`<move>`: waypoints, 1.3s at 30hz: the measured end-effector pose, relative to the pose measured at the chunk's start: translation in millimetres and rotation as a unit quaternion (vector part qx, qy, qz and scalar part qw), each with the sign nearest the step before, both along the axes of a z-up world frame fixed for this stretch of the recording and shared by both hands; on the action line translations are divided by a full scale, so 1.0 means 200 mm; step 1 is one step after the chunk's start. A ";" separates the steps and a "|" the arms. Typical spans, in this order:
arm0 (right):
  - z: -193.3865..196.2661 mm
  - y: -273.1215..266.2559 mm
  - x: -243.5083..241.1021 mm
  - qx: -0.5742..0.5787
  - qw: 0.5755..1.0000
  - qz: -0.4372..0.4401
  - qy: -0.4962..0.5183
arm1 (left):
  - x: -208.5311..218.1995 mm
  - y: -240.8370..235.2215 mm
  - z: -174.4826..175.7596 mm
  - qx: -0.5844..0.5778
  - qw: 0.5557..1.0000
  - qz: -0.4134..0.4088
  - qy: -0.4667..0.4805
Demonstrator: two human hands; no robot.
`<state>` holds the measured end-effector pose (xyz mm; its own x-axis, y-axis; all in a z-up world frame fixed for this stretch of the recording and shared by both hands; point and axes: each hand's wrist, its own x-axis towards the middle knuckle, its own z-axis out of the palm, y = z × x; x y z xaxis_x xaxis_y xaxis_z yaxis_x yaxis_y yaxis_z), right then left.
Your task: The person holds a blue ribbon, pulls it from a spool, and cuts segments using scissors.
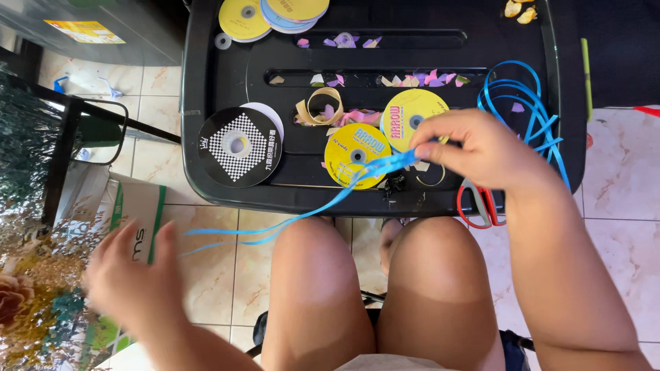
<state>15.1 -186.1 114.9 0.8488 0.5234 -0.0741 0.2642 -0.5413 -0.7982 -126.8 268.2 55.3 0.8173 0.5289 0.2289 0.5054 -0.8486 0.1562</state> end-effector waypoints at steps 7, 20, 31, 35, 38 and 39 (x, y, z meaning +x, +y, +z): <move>0.04 0.20 -0.21 -0.005 0.989 0.109 -0.103 | 0.29 -0.96 0.37 -0.335 0.790 -0.513 -0.039; -0.57 -0.25 -0.50 -0.310 0.889 -0.281 -0.184 | 0.30 -0.99 0.18 -0.478 0.735 -0.430 0.215; -0.54 -0.26 -0.69 0.194 0.854 -0.479 0.054 | 0.32 -0.94 0.18 -0.618 0.598 -0.502 0.090; -0.48 -0.22 -0.88 0.423 0.787 -0.372 0.252 | 0.33 -0.92 0.17 -0.633 0.585 -0.498 0.097; -0.45 -0.12 -0.99 0.447 0.788 -0.230 0.355 | 0.34 -0.92 0.16 -0.631 0.582 -0.505 0.088; -0.38 -0.06 -0.99 0.515 0.739 -0.130 0.414 | 0.35 -0.91 0.17 -0.633 0.565 -0.521 0.095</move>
<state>-183.2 -197.4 38.0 0.8180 0.4906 -0.3004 -0.5514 0.5197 -0.6526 -57.6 85.5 88.7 0.7821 -0.6201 0.0620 -0.0554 0.0298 0.9980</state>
